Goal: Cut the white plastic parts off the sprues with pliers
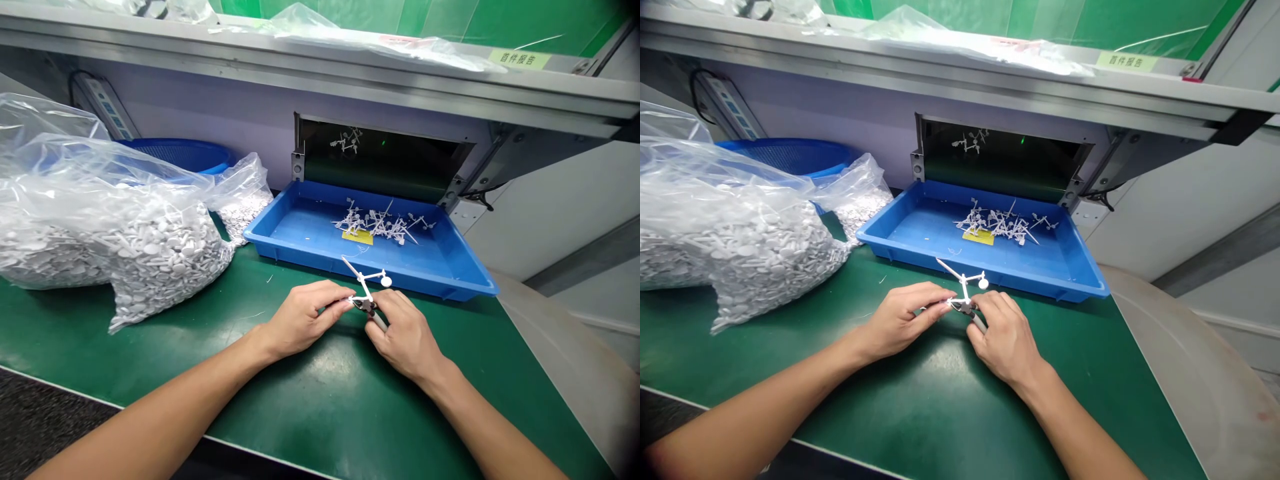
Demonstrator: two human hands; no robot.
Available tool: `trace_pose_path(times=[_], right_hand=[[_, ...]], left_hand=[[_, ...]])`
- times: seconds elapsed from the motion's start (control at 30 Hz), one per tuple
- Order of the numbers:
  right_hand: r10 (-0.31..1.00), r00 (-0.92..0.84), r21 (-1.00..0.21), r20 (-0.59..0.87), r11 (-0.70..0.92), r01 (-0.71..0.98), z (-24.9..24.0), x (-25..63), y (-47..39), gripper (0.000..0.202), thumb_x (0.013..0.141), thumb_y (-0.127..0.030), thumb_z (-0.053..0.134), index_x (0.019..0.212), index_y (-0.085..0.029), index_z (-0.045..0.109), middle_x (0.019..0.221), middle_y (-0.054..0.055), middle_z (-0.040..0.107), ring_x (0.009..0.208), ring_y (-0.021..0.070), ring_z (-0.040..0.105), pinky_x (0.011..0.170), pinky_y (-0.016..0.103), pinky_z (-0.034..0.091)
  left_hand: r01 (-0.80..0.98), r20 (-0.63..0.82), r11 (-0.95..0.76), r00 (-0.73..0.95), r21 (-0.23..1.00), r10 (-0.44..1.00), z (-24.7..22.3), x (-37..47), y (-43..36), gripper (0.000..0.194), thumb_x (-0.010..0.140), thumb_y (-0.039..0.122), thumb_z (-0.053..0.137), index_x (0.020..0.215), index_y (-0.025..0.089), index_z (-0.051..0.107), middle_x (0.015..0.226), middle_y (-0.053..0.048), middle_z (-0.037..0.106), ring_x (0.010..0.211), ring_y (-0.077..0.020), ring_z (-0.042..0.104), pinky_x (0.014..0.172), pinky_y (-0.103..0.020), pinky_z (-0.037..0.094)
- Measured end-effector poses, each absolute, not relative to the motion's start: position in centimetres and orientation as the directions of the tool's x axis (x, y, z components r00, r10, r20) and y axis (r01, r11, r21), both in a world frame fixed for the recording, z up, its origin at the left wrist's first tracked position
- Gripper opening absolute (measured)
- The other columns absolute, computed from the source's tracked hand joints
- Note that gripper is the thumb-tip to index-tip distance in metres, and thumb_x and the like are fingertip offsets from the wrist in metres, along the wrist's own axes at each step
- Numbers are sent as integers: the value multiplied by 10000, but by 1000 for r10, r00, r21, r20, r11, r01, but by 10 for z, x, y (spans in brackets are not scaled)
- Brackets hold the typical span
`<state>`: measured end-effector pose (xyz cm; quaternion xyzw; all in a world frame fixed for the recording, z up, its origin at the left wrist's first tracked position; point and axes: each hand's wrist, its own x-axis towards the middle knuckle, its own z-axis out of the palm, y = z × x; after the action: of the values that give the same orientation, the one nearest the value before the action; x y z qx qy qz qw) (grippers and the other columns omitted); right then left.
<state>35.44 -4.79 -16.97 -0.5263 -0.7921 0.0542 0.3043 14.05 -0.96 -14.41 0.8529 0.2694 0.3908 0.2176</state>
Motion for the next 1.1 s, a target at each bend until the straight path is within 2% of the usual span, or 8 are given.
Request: trace_pose_path(times=[0.2, 0.33, 0.47, 0.6, 0.77, 0.9, 1.0, 1.1], right_hand=[[881, -288, -397, 376, 434, 809, -171, 357, -46, 245, 795, -114, 499, 966, -214, 643, 862, 41, 640, 806, 205, 559, 767, 326, 438], [916, -324, -512, 238, 401, 760, -166, 361, -42, 197, 795, -127, 486, 867, -231, 637, 807, -3, 645, 731, 164, 570, 683, 270, 419], [922, -381, -537, 73, 358, 764, -156, 376, -39, 147, 778, -148, 500, 699, -217, 602, 649, -38, 597, 603, 135, 511, 555, 238, 336], [891, -438, -646, -118, 266, 715, -144, 400, -36, 137, 788, -215, 531, 718, -215, 649, 642, -48, 612, 566, 125, 505, 501, 221, 321], [980, -172, -709, 99, 191, 679, -144, 408, -26, 190, 810, -274, 550, 915, -226, 701, 819, -31, 687, 716, 153, 596, 645, 243, 413], [971, 12, -702, 238, 164, 693, -160, 394, -20, 248, 830, -320, 539, 986, -219, 704, 818, -12, 690, 695, 158, 594, 640, 253, 407], [951, 46, -709, 307, 196, 678, -172, 385, -18, 239, 832, -312, 527, 954, -214, 708, 809, -8, 692, 706, 164, 604, 661, 255, 419], [919, 77, -708, 388, 243, 663, -178, 384, -16, 233, 824, -285, 527, 950, -211, 708, 823, -1, 700, 732, 172, 618, 703, 259, 436]], left_hand=[[297, 546, -782, 581, 548, 604, -147, 140, -7, 245, 965, 248, 505, 1120, 174, 681, 985, -67, 717, 876, -151, 668, 805, -257, 529], [334, 469, -769, 639, 546, 610, -150, 141, -3, 251, 973, 260, 483, 1113, 184, 677, 966, -57, 710, 857, -147, 657, 792, -246, 509], [353, 360, -780, 737, 516, 572, -146, 138, 2, 261, 975, 275, 468, 1105, 188, 677, 955, -55, 698, 864, -151, 647, 792, -237, 484], [424, 239, -798, 799, 428, 552, -137, 124, 7, 234, 950, 321, 507, 1028, 217, 703, 896, -40, 690, 793, -152, 649, 705, -216, 458], [544, 193, -784, 770, 298, 608, -135, 107, 15, 247, 925, 408, 535, 875, 232, 701, 745, -16, 655, 645, -150, 614, 572, -218, 387], [610, 207, -778, 750, 148, 628, -126, 122, 23, 338, 957, 404, 478, 756, 191, 645, 706, -25, 638, 631, -154, 598, 571, -231, 361], [618, 256, -786, 757, 15, 601, -114, 156, 32, 241, 960, 349, 473, 865, 192, 631, 777, -37, 665, 688, -173, 622, 565, -237, 354], [606, 213, -789, 787, -99, 578, -109, 191, 42, 147, 918, 256, 535, 1043, 194, 582, 793, -43, 669, 674, -195, 629, 548, -248, 353]])
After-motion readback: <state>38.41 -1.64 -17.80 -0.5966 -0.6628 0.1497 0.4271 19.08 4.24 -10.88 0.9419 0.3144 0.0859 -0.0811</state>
